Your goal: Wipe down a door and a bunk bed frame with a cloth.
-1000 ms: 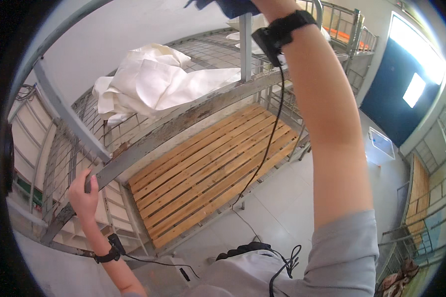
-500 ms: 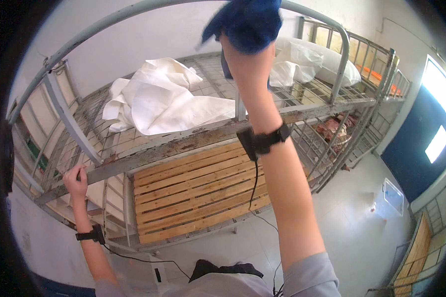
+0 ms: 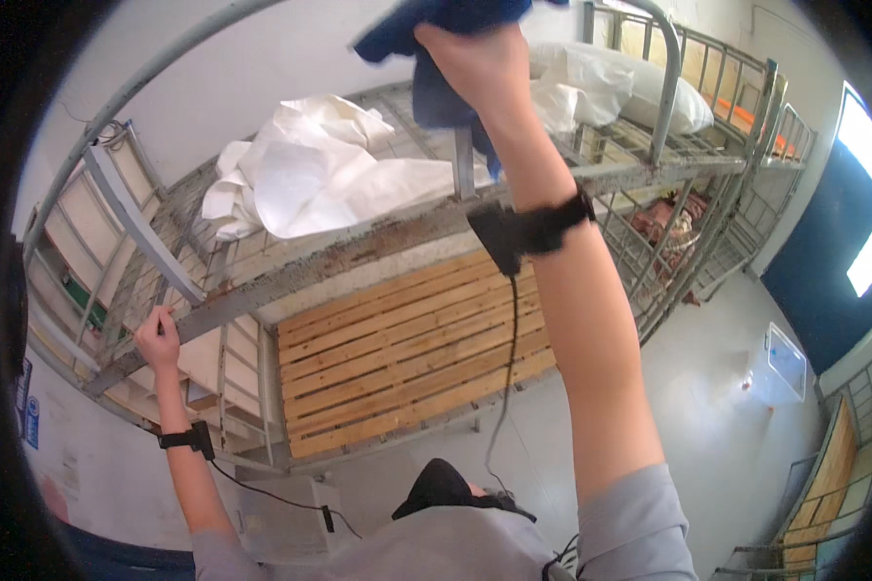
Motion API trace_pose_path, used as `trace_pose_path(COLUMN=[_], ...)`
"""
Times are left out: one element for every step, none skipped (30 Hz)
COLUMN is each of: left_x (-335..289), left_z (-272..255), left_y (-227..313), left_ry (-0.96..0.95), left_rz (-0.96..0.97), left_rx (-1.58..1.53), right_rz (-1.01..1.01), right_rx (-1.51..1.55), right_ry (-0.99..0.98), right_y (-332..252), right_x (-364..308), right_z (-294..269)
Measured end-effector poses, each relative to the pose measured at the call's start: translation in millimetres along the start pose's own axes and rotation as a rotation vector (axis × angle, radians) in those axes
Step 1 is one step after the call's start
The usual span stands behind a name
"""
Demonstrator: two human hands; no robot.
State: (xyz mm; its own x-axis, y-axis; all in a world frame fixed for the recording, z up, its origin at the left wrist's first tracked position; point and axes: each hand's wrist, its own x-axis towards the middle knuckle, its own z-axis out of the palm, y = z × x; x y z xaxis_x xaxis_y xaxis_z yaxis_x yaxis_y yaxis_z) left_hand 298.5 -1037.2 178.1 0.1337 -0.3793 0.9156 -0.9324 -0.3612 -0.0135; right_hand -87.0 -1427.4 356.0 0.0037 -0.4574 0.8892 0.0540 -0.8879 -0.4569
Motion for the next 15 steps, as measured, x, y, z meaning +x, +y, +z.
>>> trace_pose_path(left_x=[0, -2, -4, -5, -3, -5, -4, -6, -6, -9, -13, -16, -16, -16, -15], left_z=[-2, -3, -4, -4, -6, 1, -2, -3, -3, -1, -1, 0, -3, -1, 0], left_y=[-4, -6, -7, -8, -9, -11, -11, -13, -15, -21, -31, -39, -42, -42, -42], left_ry=[-0.018, -0.028, -0.026, -0.016, -0.009, -0.018, -0.023, -0.022, -0.007, 0.002, 0.006, -0.004, -0.013, -0.019, -0.022], left_rz=[0.002, -0.001, 0.007, 0.017, 0.011, 0.038, 0.069, 0.06, 0.067, 0.074, 0.095, 0.098, 0.091, 0.084, 0.083], left_rx=[0.019, 0.021, 0.027, 0.031, 0.031, 0.02, 0.018, 0.015, 0.003, -0.013, -0.022, -0.044, -0.024, -0.006, -0.022], right_rz=[0.053, 0.104, 0.018, -0.075, -0.007, -0.085, -0.056, 0.007, 0.003, 0.004, -0.007, -0.017, -0.079, -0.213, -0.366], right_rx=[0.008, 0.014, 0.024, 0.034, 0.024, 0.098, 0.213, 0.241, 0.214, 0.182, 0.158, 0.133, 0.111, -0.022, -0.172], right_ry=[-0.032, -0.064, -0.036, -0.005, -0.067, -0.081, -0.123, -0.105, -0.116, -0.127, -0.145, -0.163, -0.162, -0.265, -0.36], right_y=[-16, -28, -11, 11, 15, 26, 37, 35, 36, 39, 38, 38, 41, 45, 56], right_x=[-6, -14, -23, -34, -50, -67, -81, -100, -111, -122, -133, -145, -160, -170, -181], right_z=[1, 1, 3, 6, 2, 0, -2, -3, -8, -10, -13, -13, -10, -11, -11])
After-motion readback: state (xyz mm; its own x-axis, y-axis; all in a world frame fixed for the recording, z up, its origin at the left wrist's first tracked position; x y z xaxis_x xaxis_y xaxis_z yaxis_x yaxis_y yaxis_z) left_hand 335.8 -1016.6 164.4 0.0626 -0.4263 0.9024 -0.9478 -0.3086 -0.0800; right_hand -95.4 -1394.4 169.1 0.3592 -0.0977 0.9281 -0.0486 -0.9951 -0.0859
